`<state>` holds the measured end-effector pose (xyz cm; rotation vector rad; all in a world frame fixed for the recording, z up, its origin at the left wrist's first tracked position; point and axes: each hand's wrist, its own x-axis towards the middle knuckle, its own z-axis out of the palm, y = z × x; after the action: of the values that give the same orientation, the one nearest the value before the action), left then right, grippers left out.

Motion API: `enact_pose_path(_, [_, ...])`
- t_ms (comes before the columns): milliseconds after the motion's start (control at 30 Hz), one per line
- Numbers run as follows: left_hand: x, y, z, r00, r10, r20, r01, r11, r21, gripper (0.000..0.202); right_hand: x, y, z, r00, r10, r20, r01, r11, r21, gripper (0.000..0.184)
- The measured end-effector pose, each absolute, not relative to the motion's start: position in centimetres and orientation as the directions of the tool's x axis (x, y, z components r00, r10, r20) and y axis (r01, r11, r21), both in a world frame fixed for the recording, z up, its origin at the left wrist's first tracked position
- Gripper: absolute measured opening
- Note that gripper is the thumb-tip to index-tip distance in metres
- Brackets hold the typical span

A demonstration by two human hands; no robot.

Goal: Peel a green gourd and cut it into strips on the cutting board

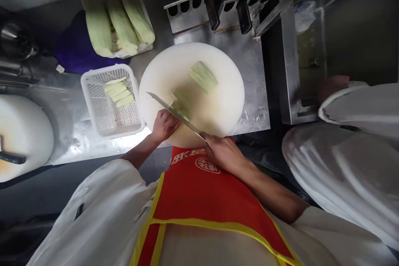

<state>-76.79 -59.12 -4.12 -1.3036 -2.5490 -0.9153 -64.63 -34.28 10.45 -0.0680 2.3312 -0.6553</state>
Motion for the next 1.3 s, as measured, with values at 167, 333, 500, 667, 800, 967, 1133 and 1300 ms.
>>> enact_pose_path(167, [-76.8, -59.1, -4.4, -0.641, 0.699, 0.315, 0.748, 0.479, 0.460, 0.011, -64.3, -34.9, 10.3, -0.754, -0.223, -0.618, 0.137, 0.866, -0.481, 0.049])
enact_pose_path(333, [-76.9, -59.0, -4.3, -0.602, 0.700, 0.385, 0.784, 0.426, 0.452, 0.017, -64.7, -34.8, 9.9, -0.740, -0.218, -0.636, 0.165, 0.858, -0.486, 0.048])
enact_pose_path(500, [-76.9, -58.9, -4.2, -0.619, 0.702, 0.352, 0.770, 0.456, 0.446, 0.013, -64.6, -34.5, 9.4, -0.744, -0.220, -0.631, 0.165, 0.855, -0.492, 0.050])
enact_pose_path(667, [-76.9, -58.8, -4.0, -0.586, 0.702, 0.404, 0.806, 0.451, 0.385, 0.012, -64.4, -34.4, 9.0, -0.737, -0.234, -0.634, 0.155, 0.854, -0.496, 0.053])
enact_pose_path(800, [-76.7, -58.8, -3.9, -0.626, 0.711, 0.319, 0.767, 0.490, 0.414, 0.006, -64.8, -34.7, 9.9, -0.723, -0.222, -0.655, 0.149, 0.875, -0.461, 0.051])
enact_pose_path(967, [-76.5, -58.7, -3.9, -0.660, 0.694, 0.287, 0.736, 0.519, 0.436, 0.009, -65.0, -35.3, 10.9, -0.711, -0.221, -0.668, 0.148, 0.881, -0.449, 0.047])
enact_pose_path(1133, [-76.6, -58.6, -3.7, -0.638, 0.699, 0.323, 0.751, 0.470, 0.464, 0.004, -64.8, -35.3, 10.5, -0.724, -0.215, -0.656, 0.157, 0.874, -0.460, 0.047])
enact_pose_path(1300, [-76.6, -58.5, -3.8, -0.650, 0.689, 0.322, 0.734, 0.458, 0.502, 0.001, -64.7, -35.0, 10.1, -0.719, -0.221, -0.659, 0.152, 0.875, -0.459, 0.050])
